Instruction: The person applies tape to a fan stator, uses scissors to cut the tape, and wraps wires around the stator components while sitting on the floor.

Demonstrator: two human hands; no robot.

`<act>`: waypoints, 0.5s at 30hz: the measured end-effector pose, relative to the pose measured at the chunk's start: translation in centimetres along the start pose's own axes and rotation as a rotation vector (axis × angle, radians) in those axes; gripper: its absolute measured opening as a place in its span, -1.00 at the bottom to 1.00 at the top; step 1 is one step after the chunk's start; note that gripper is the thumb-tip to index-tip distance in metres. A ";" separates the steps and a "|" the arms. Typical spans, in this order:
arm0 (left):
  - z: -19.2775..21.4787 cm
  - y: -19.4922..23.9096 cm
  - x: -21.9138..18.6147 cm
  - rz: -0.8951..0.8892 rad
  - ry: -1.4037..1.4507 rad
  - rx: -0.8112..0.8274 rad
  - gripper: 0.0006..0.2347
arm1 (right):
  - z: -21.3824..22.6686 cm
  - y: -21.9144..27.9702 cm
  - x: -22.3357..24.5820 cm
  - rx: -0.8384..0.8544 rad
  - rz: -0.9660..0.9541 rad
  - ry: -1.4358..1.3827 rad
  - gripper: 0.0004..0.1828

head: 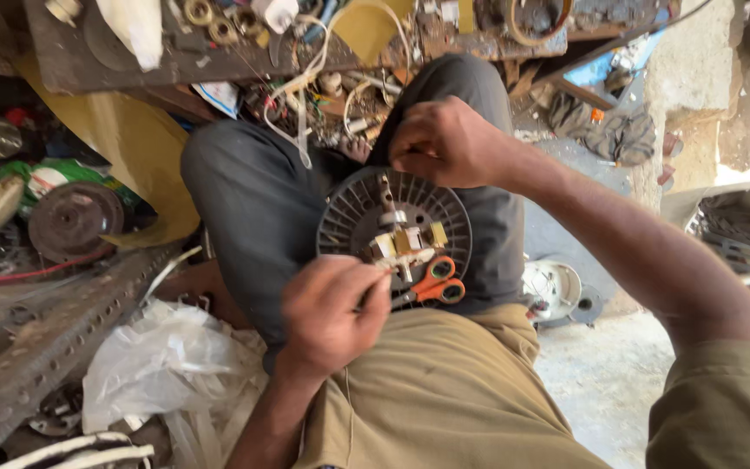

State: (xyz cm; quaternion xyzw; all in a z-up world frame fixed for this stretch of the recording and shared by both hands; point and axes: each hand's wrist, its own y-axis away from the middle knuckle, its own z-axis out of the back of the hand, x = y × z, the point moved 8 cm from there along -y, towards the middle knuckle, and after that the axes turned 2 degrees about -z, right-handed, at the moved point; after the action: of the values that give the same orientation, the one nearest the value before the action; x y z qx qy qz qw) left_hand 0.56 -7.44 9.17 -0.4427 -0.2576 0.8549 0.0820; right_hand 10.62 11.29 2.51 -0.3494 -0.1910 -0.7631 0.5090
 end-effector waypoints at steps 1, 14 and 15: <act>1.3 -0.3 0.5 0.039 0.067 -0.070 -0.94 | 0.2 0.4 -1.0 -0.025 -0.021 0.019 -0.90; -3.8 -14.3 23.7 0.000 -0.099 -0.040 -0.76 | 0.7 2.2 -2.5 -0.084 -0.128 0.017 -0.90; -6.1 -14.9 25.1 0.027 -0.247 0.105 -0.74 | 0.5 2.2 -2.5 -0.079 -0.136 0.005 -0.90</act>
State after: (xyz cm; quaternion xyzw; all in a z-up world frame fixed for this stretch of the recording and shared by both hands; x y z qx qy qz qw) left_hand -10.85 16.81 -4.01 -0.3326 -0.2150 0.9162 0.0613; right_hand 13.38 12.33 0.87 -0.3535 -0.1831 -0.8037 0.4421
